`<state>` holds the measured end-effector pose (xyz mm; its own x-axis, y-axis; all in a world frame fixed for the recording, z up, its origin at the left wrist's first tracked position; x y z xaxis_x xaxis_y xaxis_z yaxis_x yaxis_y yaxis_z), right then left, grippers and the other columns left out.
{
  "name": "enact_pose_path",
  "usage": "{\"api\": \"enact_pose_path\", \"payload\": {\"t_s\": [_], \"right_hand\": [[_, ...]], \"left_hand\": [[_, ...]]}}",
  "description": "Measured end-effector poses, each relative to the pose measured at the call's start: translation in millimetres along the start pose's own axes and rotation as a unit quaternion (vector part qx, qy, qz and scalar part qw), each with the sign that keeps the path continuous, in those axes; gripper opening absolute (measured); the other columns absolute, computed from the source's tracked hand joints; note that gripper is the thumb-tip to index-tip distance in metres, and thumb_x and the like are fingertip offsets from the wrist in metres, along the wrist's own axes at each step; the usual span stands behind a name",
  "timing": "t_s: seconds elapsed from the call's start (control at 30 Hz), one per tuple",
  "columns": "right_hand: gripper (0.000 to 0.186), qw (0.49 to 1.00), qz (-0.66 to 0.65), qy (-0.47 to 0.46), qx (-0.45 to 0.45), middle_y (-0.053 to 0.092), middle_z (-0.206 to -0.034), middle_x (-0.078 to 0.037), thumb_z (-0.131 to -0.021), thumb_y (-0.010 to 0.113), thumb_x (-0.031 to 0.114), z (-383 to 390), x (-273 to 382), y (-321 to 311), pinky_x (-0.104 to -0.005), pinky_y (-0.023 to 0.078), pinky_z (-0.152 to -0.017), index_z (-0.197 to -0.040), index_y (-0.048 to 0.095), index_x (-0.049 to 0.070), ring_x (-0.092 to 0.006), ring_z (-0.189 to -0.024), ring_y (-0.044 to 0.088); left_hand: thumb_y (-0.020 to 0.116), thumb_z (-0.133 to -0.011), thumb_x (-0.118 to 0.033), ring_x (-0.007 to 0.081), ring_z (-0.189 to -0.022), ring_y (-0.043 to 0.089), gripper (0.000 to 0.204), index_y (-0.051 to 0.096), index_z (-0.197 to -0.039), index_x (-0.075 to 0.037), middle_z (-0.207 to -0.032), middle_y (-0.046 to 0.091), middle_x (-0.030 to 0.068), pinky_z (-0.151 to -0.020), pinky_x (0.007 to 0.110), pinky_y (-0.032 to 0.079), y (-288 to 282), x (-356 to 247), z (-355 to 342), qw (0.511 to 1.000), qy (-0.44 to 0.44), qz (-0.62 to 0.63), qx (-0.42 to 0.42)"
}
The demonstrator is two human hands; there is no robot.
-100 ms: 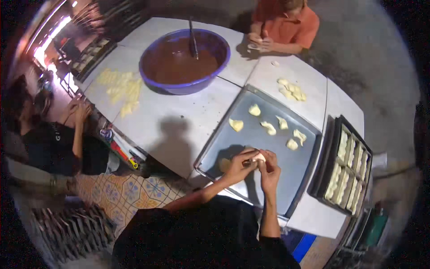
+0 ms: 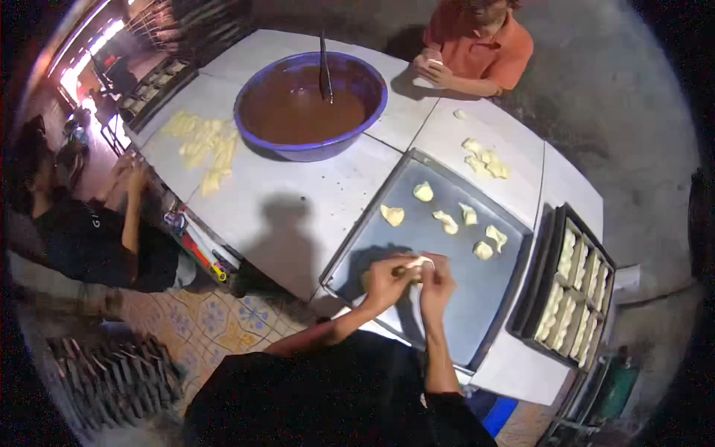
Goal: The person prepares filled bread dough by taking dough pieces, coating them with chocolate filling from a bowl, wrapping and shaping the dough by hand, and placing the shaped dough rolls onto a metal baking tray.
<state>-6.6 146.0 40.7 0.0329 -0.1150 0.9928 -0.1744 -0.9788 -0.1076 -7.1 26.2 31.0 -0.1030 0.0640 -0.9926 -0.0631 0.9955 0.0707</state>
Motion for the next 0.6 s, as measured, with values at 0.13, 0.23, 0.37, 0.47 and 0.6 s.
{"api": "enact_pose_path", "payload": {"t_s": [0.13, 0.23, 0.37, 0.47, 0.6], "right_hand": [[0.042, 0.990, -0.030, -0.129, 0.046, 0.053, -0.112, -0.013, -0.096, 0.046, 0.039, -34.8, 5.0, 9.8, -0.0337, 0.041, -0.088, -0.109, 0.061, 0.002, -0.0235, -0.108, 0.049], [0.054, 0.967, -0.028, -0.180, 0.178, 0.046, -0.123, -0.014, -0.088, 0.052, 0.052, -19.0, 13.4, 27.5, -0.0374, 0.035, -0.099, -0.108, 0.061, 0.003, -0.0279, -0.116, 0.044], [0.070, 0.974, -0.066, -0.087, 0.198, 0.043, -0.127, -0.010, -0.075, 0.072, 0.041, -29.5, -2.9, 25.4, -0.0365, 0.033, -0.100, -0.129, 0.045, 0.006, -0.0238, -0.115, 0.044], [0.114, 0.935, -0.230, 0.053, 0.267, 0.038, -0.132, -0.007, -0.066, 0.077, 0.054, -33.8, -2.7, 18.1, -0.0277, 0.045, -0.083, -0.146, 0.011, 0.008, -0.0145, -0.100, 0.050], [0.117, 0.939, -0.265, 0.162, 0.144, 0.039, -0.130, -0.007, -0.062, 0.076, 0.061, -32.8, 18.4, 18.3, -0.0289, 0.046, -0.082, -0.147, 0.013, 0.011, -0.0154, -0.099, 0.048]], "left_hand": [[0.075, -0.073, -0.009, 0.0120, -0.075, 0.063, 0.019, 0.068, -0.084, 0.005, -0.083, 0.069, 0.0125, -0.064, 0.026, 0.049, -16.6, -6.3, -7.3, 0.990, 0.080, -0.094, -0.070], [0.069, -0.080, -0.019, 0.0134, -0.075, 0.062, 0.019, 0.066, -0.086, -0.001, -0.083, 0.066, 0.0051, -0.067, 0.030, 0.049, -18.2, -0.4, -11.0, 0.915, -0.253, 0.306, 0.070], [0.063, -0.080, -0.051, 0.0198, -0.094, 0.059, 0.071, 0.047, -0.123, 0.003, -0.105, 0.060, 0.0121, -0.077, 0.032, 0.049, -19.9, -5.0, -16.6, 0.732, -0.311, 0.595, 0.116], [0.051, -0.069, -0.078, 0.0298, -0.111, 0.054, 0.112, 0.029, -0.135, 0.010, -0.124, 0.050, 0.0235, -0.095, 0.040, 0.044, -31.0, -1.2, -35.3, 0.657, -0.232, 0.664, 0.271], [0.022, -0.089, -0.066, 0.0274, -0.120, 0.046, 0.086, 0.028, -0.139, 0.003, -0.140, 0.040, 0.0147, -0.104, 0.041, 0.033, -61.5, -7.5, -109.5, 0.914, 0.074, 0.126, 0.377]]}}
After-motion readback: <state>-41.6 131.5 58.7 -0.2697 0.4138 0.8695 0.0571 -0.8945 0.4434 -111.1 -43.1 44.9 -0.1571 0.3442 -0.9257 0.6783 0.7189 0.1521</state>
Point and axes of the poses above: each hand's wrist, its own z-axis away from the middle knuckle, its own y-axis out of the palm, x = y × z, the point moved 1 cm from there along -z, towards the middle knuckle
